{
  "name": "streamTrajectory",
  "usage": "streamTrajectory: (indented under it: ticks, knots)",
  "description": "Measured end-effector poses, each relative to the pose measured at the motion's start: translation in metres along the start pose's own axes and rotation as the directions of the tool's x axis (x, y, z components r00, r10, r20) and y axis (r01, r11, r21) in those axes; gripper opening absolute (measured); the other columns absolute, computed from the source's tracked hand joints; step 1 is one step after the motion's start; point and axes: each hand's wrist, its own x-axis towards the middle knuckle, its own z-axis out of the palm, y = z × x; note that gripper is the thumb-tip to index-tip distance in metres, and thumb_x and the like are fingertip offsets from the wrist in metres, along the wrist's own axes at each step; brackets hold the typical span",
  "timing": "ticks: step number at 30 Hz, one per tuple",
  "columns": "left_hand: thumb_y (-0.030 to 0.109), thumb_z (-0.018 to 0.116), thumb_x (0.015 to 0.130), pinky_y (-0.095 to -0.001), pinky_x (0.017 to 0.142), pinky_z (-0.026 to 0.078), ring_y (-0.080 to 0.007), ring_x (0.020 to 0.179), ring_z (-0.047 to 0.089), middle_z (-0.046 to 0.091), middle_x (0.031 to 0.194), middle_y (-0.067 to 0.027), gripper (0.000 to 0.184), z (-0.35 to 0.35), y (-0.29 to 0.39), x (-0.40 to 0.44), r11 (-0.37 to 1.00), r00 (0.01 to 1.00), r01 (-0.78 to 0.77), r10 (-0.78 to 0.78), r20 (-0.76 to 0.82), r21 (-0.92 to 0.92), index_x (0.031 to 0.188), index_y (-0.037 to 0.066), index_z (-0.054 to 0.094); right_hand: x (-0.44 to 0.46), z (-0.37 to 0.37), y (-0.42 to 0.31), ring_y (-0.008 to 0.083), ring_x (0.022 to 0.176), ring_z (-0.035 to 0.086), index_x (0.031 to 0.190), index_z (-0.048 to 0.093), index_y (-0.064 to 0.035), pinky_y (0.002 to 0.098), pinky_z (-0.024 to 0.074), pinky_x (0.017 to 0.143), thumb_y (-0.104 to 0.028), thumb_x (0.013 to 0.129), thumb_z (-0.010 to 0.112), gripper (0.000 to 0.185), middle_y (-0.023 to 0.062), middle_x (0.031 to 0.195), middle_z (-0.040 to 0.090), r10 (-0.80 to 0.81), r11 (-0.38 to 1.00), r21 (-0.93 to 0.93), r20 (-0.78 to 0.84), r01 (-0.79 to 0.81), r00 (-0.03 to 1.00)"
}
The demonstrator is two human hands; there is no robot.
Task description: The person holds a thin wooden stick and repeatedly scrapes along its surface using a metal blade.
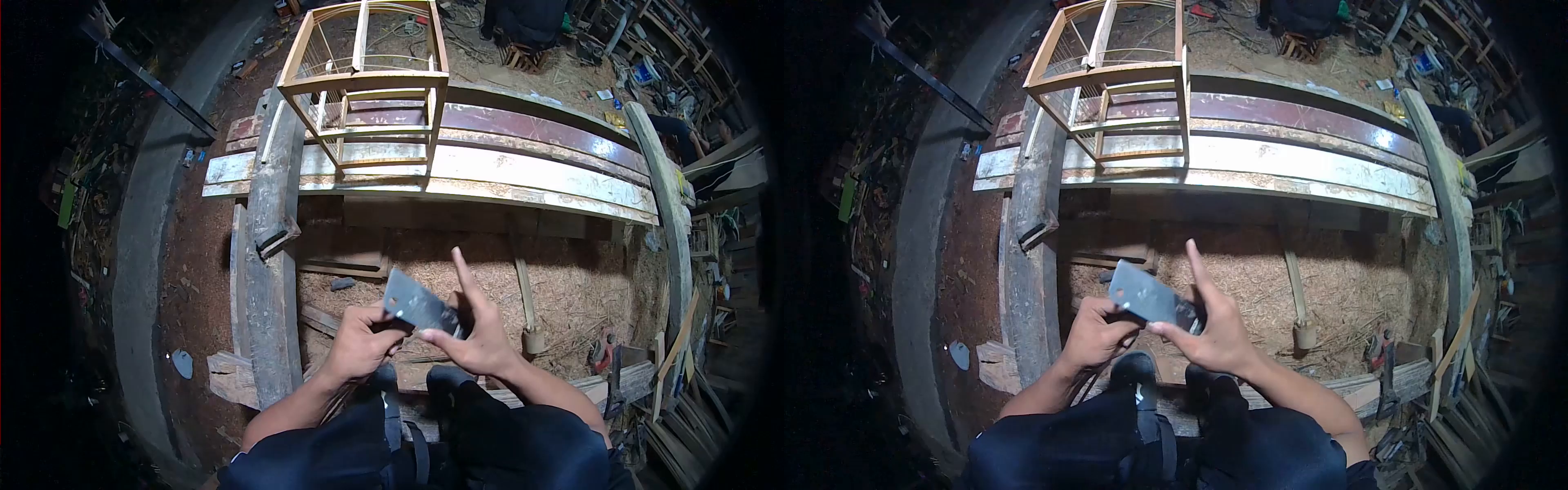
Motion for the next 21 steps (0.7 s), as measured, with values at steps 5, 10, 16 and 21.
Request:
streamTrajectory:
  ticks: [5, 10, 16, 21]
  knots:
    - [-0.003, 0.063, 0.092, -0.0202, 0.045, 0.032, -0.0026, 0.052, 0.047, 0.057, 0.066, 0.0016, 0.012, -0.009, -0.007, -0.001, 0.987, 0.987, 0.139, -0.132, 0.092, -0.074, 0.098, 0.000, 0.073, -0.002, -0.001, -0.001, 0.0152, 0.064, 0.053, 0.160, 0.010, 0.0008, 0.0291, 0.0460, 0.063, -0.025, 0.079, 0.085, 0.113, 0.0074, 0.071, 0.057, -0.011, 1.000, 0.005, 0.023, 0.010, 1.000]
    - [-0.002, 0.061, 0.094, -0.0196, 0.042, 0.031, -0.0022, 0.050, 0.047, 0.056, 0.064, 0.0015, 0.018, -0.008, -0.007, -0.001, 0.961, 0.979, 0.160, -0.127, 0.157, -0.225, 0.109, 0.002, 0.070, -0.005, -0.001, -0.008, 0.0142, 0.063, 0.052, 0.160, 0.010, 0.0007, 0.0281, 0.0462, 0.063, -0.022, 0.079, 0.084, 0.112, 0.0058, 0.070, 0.055, -0.019, 1.000, -0.006, 0.084, 0.019, 0.996]
    - [0.001, 0.060, 0.092, -0.0179, 0.038, 0.032, -0.0035, 0.048, 0.047, 0.057, 0.065, -0.0011, 0.052, -0.010, -0.007, 0.000, 0.945, 0.960, 0.242, -0.200, 0.197, -0.219, 0.143, 0.002, 0.052, -0.004, 0.002, 0.000, 0.0133, 0.064, 0.051, 0.160, 0.010, -0.0002, 0.0279, 0.0452, 0.065, -0.021, 0.080, 0.083, 0.110, 0.0047, 0.068, 0.051, -0.036, 0.996, 0.082, 0.029, 0.033, 0.999]
    - [-0.009, 0.051, 0.090, -0.0185, 0.038, 0.031, -0.0025, 0.047, 0.044, 0.054, 0.063, 0.0003, 0.047, -0.008, -0.002, 0.000, 0.936, 0.961, 0.249, -0.207, 0.183, -0.247, 0.135, 0.002, 0.060, -0.003, -0.001, 0.000, 0.0143, 0.065, 0.051, 0.161, 0.011, -0.0017, 0.0288, 0.0452, 0.065, -0.021, 0.081, 0.083, 0.109, 0.0048, 0.067, 0.052, 0.017, 0.995, 0.094, 0.042, -0.021, 0.999]
